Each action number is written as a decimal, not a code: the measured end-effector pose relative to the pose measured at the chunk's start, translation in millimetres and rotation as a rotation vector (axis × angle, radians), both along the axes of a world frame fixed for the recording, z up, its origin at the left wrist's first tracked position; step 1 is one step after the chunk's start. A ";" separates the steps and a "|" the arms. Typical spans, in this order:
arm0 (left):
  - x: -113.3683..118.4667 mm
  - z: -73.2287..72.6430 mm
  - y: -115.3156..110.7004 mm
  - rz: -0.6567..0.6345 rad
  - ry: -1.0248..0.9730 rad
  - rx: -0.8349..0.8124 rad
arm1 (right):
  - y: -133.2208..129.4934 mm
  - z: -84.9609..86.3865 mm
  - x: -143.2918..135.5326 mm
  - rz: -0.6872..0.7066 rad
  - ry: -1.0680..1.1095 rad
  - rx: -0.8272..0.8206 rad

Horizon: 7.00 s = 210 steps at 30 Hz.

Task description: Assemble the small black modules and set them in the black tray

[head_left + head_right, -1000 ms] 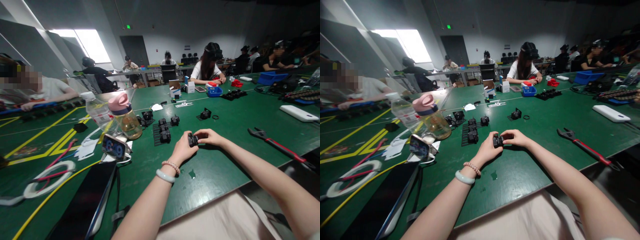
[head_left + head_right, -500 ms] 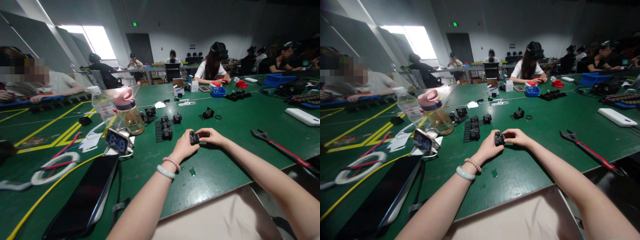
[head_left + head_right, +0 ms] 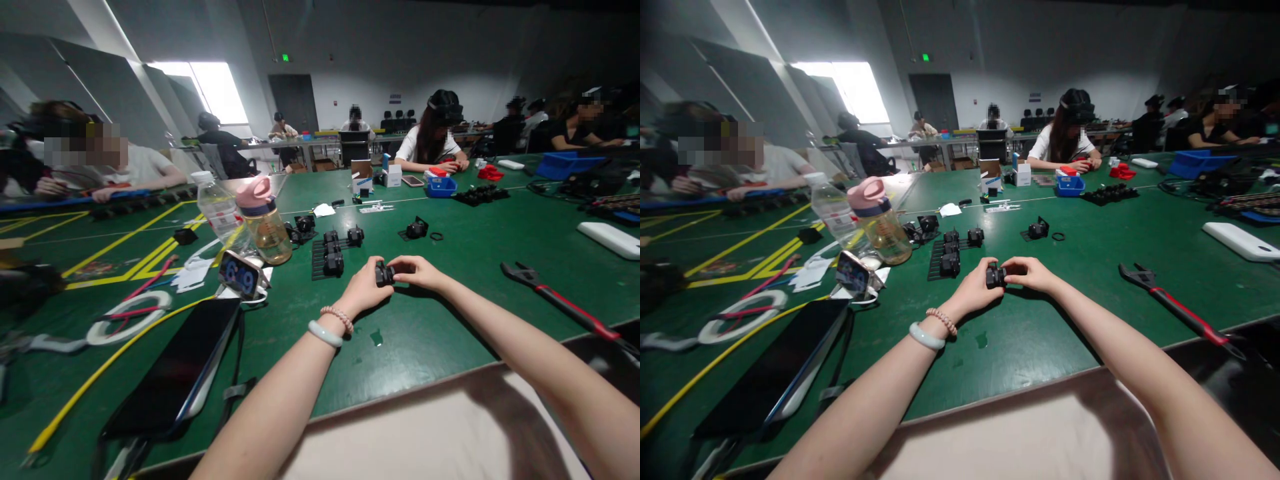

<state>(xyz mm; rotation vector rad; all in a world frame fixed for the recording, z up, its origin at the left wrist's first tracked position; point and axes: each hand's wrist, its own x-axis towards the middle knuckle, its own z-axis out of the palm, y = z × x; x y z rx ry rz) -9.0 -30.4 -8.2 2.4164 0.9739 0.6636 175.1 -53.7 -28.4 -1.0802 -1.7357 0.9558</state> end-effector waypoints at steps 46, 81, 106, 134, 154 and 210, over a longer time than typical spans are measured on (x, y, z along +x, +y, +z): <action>5.5 4.0 -4.2 0.009 0.010 0.031 | -0.5 -0.6 2.4 -0.002 0.007 0.069; 8.0 5.3 -6.7 0.041 0.034 0.037 | 2.5 -3.9 4.4 0.008 0.028 0.064; 3.1 -5.4 1.2 0.017 0.031 0.075 | 1.9 0.6 1.8 0.006 -0.169 0.184; 1.8 1.1 0.0 0.037 0.030 0.033 | 5.1 0.9 -1.0 -0.036 -0.199 0.174; 6.8 8.3 -0.8 -0.009 -0.010 -0.024 | 13.6 -2.3 4.4 0.012 -0.137 0.125; 6.6 12.4 -0.8 -0.048 0.006 -0.073 | 22.4 -2.9 10.4 0.030 -0.059 -0.026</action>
